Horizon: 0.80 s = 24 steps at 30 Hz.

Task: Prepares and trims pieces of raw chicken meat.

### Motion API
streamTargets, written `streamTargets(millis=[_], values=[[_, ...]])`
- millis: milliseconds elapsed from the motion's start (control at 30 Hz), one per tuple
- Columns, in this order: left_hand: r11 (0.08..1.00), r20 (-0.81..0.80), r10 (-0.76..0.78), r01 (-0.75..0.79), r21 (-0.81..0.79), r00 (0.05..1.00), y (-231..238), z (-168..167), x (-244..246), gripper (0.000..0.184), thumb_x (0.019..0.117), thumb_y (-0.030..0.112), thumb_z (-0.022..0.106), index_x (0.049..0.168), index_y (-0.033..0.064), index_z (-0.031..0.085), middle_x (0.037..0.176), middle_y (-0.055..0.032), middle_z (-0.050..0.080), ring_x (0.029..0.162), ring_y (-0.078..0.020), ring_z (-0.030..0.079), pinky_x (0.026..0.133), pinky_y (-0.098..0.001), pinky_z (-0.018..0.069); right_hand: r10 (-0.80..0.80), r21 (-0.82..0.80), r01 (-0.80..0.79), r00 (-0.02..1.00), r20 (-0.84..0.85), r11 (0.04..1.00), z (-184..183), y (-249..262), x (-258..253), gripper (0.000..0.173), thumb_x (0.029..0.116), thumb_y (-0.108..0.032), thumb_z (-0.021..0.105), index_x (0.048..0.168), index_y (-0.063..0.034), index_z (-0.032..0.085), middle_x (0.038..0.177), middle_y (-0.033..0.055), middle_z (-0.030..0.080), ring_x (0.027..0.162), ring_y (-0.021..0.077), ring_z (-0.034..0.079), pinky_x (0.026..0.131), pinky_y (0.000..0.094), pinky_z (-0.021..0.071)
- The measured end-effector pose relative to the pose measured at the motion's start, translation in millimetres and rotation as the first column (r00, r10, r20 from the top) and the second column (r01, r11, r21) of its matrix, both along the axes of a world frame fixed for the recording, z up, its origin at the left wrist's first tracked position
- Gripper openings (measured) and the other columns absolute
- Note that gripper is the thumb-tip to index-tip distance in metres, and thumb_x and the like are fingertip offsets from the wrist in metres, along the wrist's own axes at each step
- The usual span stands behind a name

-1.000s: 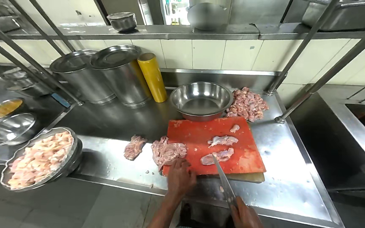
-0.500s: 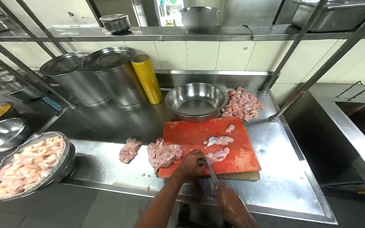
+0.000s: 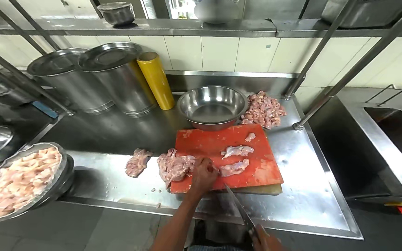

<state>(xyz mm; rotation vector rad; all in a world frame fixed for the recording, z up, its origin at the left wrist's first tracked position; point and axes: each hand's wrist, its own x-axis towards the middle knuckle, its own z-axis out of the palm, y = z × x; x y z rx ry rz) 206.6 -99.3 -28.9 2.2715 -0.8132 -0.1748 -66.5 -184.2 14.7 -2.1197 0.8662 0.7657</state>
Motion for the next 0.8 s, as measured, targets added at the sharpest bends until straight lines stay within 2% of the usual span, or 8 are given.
streamTargets(millis=[100,167,233,333,433,667,733,800], values=[[0.984,0.211,-0.007,0.044,-0.170,0.977,1.0,-5.7,-5.8,0.026,0.0836,0.025,0.069,0.101,0.0068,0.075,0.114,-0.0117,0.071,0.114,-0.0322,0.065,0.097,-0.0520,0.0538,-0.038,-0.050,0.047,0.984,0.172,0.998,5.0,-9.4,6.7,0.037,0.1066,-0.027,0.045,0.126,0.0021,0.057,0.093,0.0241,0.069,0.091,0.0415,0.070,0.081,0.0579,0.0547],[0.985,0.215,-0.166,0.171,-0.006,0.962,0.9,-6.9,-0.7,0.033,0.0861,0.029,0.069,0.111,0.0089,0.075,0.127,-0.0125,0.068,0.125,-0.0325,0.060,0.106,-0.0518,0.0486,-0.060,-0.097,0.077,0.984,0.168,0.992,12.4,-13.6,24.8,0.037,0.1079,-0.029,0.043,0.128,0.0003,0.056,0.094,0.0227,0.070,0.092,0.0399,0.071,0.082,0.0559,0.0552],[0.933,0.074,-0.319,0.300,0.197,0.945,1.2,-9.5,14.5,0.038,0.0908,0.034,0.067,0.123,0.0133,0.072,0.135,-0.0088,0.065,0.134,-0.0281,0.054,0.113,-0.0477,0.0423,-0.051,-0.120,0.065,0.992,0.115,0.991,18.1,-17.4,44.0,0.038,0.1087,-0.029,0.040,0.132,-0.0021,0.053,0.098,0.0212,0.069,0.096,0.0380,0.070,0.085,0.0533,0.0553],[0.891,-0.056,-0.385,0.387,0.239,0.921,7.8,-10.4,25.0,0.030,0.0964,0.030,0.064,0.115,0.0078,0.074,0.121,-0.0103,0.070,0.119,-0.0246,0.064,0.107,-0.0429,0.0491,-0.014,-0.122,0.023,0.997,0.077,0.992,23.4,-12.4,64.1,0.038,0.1088,-0.029,0.040,0.134,-0.0030,0.050,0.103,0.0206,0.069,0.101,0.0375,0.070,0.088,0.0526,0.0552],[0.903,-0.094,-0.362,0.374,0.211,0.928,14.7,-7.0,18.6,0.027,0.0943,0.026,0.062,0.108,0.0066,0.074,0.107,-0.0104,0.072,0.102,-0.0225,0.069,0.095,-0.0406,0.0547,0.051,-0.107,-0.048,0.998,0.021,0.993,16.1,-1.9,74.0,0.039,0.1066,-0.025,0.043,0.139,-0.0036,0.047,0.109,0.0222,0.068,0.104,0.0390,0.069,0.088,0.0540,0.0560],[0.919,-0.031,-0.312,0.310,0.243,0.949,6.2,-1.0,4.5,0.020,0.0942,0.020,0.063,0.100,0.0036,0.074,0.101,-0.0123,0.073,0.099,-0.0260,0.070,0.092,-0.0436,0.0560,0.085,-0.092,-0.082,0.996,0.033,0.992,2.0,-3.2,116.9,0.041,0.1066,-0.023,0.042,0.142,-0.0032,0.045,0.118,0.0220,0.067,0.111,0.0381,0.068,0.093,0.0549,0.0545],[0.949,-0.021,-0.219,0.218,0.229,0.976,3.6,-2.7,0.7,0.018,0.0914,0.019,0.067,0.099,0.0040,0.075,0.097,-0.0126,0.073,0.094,-0.0266,0.071,0.088,-0.0446,0.0571,0.068,-0.077,-0.065,0.997,0.034,0.995,-2.2,1.3,95.5,0.040,0.1077,-0.024,0.042,0.142,-0.0025,0.045,0.116,0.0228,0.067,0.108,0.0388,0.068,0.091,0.0550,0.0554],[0.945,-0.057,-0.138,0.149,0.290,0.989,0.6,7.0,2.2,0.020,0.0932,0.020,0.066,0.102,0.0037,0.074,0.100,-0.0135,0.073,0.097,-0.0275,0.071,0.091,-0.0448,0.0564,0.048,-0.054,-0.048,0.999,0.000,0.997,0.8,4.9,60.5,0.044,0.1075,-0.022,0.044,0.146,-0.0011,0.042,0.118,0.0260,0.066,0.109,0.0423,0.068,0.092,0.0572,0.0544]])
